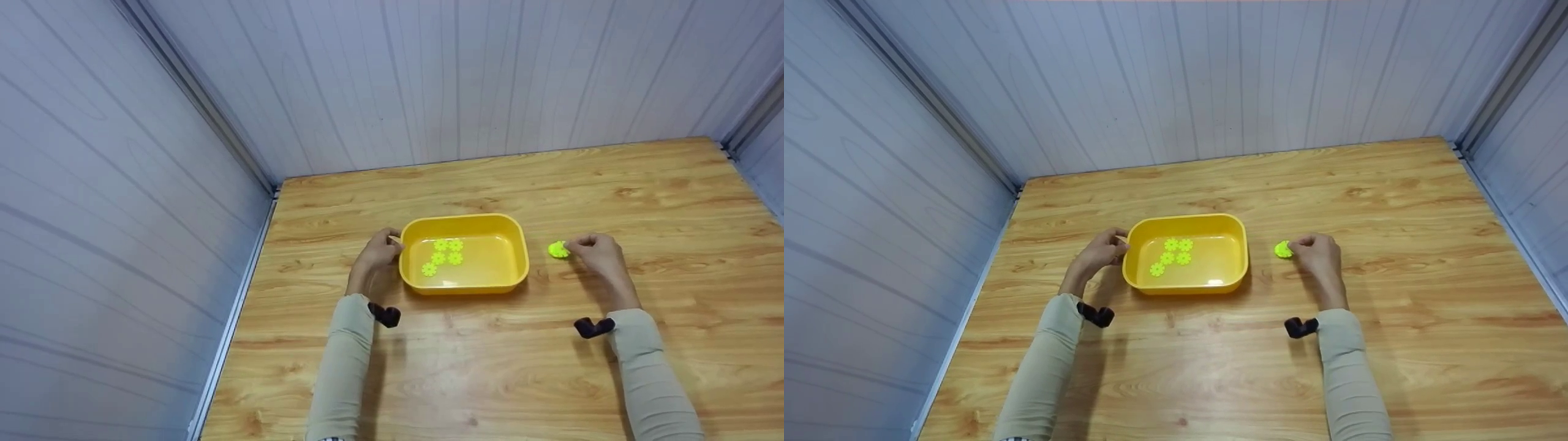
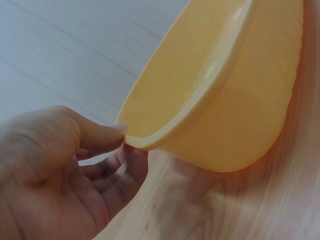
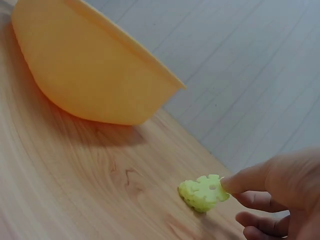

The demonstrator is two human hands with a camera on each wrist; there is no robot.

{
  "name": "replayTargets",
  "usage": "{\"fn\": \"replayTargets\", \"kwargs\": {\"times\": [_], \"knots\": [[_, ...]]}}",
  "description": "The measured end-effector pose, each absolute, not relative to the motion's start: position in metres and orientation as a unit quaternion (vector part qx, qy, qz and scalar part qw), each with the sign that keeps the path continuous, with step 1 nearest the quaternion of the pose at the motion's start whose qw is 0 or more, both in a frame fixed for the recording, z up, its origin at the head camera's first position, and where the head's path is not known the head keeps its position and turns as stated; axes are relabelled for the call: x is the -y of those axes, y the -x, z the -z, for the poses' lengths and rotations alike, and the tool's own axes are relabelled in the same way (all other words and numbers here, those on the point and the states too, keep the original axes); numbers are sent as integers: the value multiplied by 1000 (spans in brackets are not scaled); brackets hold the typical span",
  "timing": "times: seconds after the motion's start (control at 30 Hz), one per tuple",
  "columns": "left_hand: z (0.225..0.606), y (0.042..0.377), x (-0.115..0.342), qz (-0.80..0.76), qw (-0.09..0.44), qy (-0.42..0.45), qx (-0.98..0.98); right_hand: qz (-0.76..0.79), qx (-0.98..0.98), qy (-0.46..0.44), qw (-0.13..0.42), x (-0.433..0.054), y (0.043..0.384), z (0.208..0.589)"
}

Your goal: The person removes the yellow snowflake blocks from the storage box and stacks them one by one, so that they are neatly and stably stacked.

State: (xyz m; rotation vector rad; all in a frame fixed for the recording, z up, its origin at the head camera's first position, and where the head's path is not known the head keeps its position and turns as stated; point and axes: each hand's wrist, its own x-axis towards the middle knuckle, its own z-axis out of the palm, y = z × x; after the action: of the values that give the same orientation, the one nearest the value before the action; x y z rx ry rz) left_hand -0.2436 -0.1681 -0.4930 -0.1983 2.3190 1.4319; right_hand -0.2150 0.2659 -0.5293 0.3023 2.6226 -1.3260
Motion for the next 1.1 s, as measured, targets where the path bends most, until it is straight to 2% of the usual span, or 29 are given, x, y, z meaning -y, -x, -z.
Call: {"fn": "replayTargets", "kwargs": {"times": [0.27,0.63,1.1], "knots": [[494,243,170,-519,194,59,-831,414,-904,-72,78,-263,217,534],[495,244,169,-516,200,74,-830,410,-907,-80,48,-258,221,537],[495,243,169,-516,199,68,-830,423,-901,-91,41,-258,221,532]]}}
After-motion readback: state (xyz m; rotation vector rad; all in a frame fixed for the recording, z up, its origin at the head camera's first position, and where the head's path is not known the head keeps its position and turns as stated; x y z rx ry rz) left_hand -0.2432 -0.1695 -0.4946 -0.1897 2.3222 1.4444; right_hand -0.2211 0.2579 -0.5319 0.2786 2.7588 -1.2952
